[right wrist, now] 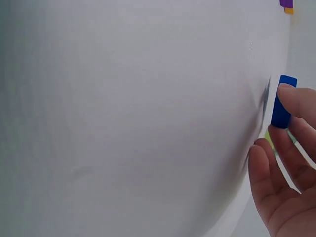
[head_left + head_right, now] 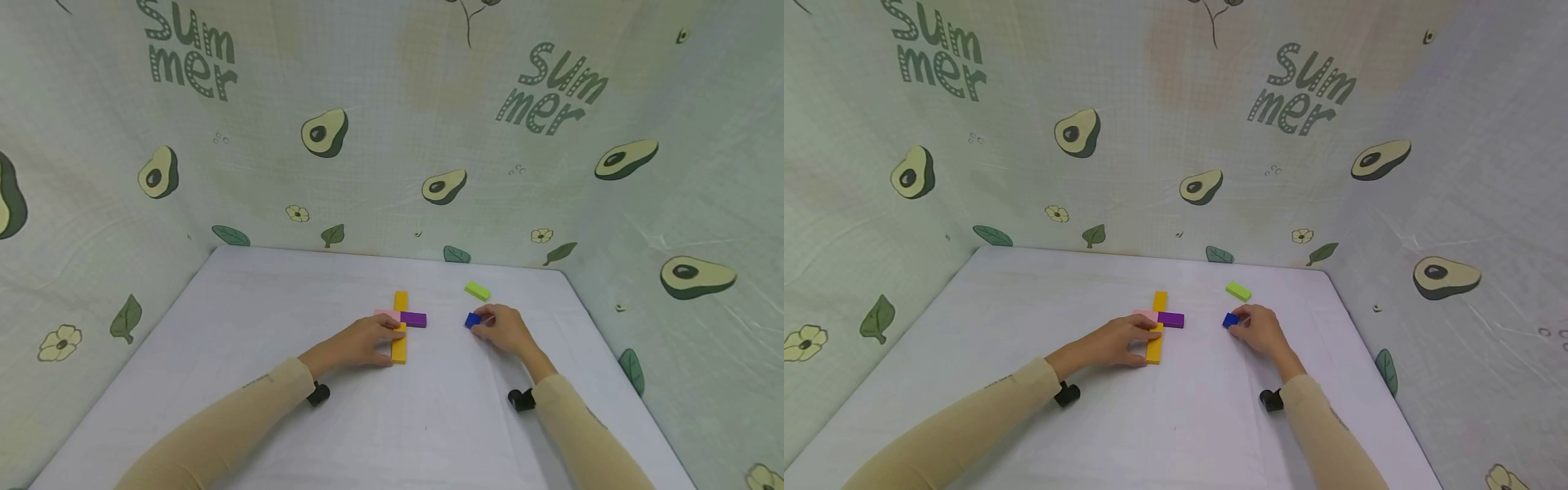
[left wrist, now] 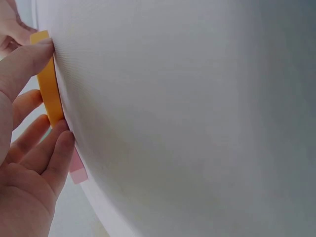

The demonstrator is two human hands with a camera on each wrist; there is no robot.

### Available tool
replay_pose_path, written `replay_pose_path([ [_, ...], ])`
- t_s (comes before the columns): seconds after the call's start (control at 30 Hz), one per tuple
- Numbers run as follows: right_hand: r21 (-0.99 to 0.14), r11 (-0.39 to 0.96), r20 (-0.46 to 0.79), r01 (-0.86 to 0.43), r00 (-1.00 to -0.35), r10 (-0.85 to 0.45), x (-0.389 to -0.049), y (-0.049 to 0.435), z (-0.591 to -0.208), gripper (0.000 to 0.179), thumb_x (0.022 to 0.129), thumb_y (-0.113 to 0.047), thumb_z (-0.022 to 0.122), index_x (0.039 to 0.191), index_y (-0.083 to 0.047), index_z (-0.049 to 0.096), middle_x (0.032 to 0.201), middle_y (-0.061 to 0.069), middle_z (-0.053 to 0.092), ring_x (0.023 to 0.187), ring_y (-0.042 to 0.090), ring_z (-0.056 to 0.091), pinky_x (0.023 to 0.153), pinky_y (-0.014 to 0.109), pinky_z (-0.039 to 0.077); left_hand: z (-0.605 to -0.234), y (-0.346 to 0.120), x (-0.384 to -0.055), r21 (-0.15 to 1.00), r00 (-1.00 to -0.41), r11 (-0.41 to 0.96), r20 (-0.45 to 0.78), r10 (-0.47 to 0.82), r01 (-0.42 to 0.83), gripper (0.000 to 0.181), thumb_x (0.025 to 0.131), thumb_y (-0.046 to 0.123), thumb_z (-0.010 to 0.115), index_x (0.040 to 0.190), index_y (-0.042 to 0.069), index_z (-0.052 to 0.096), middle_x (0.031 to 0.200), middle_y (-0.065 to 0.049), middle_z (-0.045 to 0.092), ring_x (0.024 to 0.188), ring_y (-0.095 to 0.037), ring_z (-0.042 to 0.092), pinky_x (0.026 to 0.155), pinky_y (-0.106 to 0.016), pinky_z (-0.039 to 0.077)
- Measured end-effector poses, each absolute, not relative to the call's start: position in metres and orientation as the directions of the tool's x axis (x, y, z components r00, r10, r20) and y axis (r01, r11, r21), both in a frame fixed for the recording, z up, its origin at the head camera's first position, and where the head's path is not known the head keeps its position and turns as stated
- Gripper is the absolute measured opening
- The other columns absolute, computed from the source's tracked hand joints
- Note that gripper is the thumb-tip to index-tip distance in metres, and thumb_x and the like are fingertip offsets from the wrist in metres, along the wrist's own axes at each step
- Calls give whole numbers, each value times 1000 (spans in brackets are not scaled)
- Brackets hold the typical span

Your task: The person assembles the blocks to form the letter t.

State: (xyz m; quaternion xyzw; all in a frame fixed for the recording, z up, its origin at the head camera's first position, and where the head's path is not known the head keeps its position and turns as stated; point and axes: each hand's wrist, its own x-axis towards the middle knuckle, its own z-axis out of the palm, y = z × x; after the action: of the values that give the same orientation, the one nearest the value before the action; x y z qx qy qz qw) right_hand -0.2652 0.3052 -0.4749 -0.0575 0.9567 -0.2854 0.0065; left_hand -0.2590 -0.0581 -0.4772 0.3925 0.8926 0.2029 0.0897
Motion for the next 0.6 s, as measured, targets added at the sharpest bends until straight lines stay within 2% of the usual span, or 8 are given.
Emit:
replay_pose_path([
  [0.23,-576,815,7,-70,-997,-81,-252,295,-474,33,94,-19,81,123,-5,74,110,11,74,98,24,67,84,41,58,-478,-58,-259,428,-676,610,2,737,667,62,94,32,84,150,14,62,154,-5,55,142,-25,52,121,-41,43],
  [0.6,-588,809,-22,-18,-999,-38,-234,276,-471,32,93,-20,82,120,-6,74,111,11,73,100,26,68,84,43,60,-478,-57,-259,422,-680,616,-1,733,665,63,94,33,84,150,15,62,153,-4,55,141,-24,53,121,-41,43],
])
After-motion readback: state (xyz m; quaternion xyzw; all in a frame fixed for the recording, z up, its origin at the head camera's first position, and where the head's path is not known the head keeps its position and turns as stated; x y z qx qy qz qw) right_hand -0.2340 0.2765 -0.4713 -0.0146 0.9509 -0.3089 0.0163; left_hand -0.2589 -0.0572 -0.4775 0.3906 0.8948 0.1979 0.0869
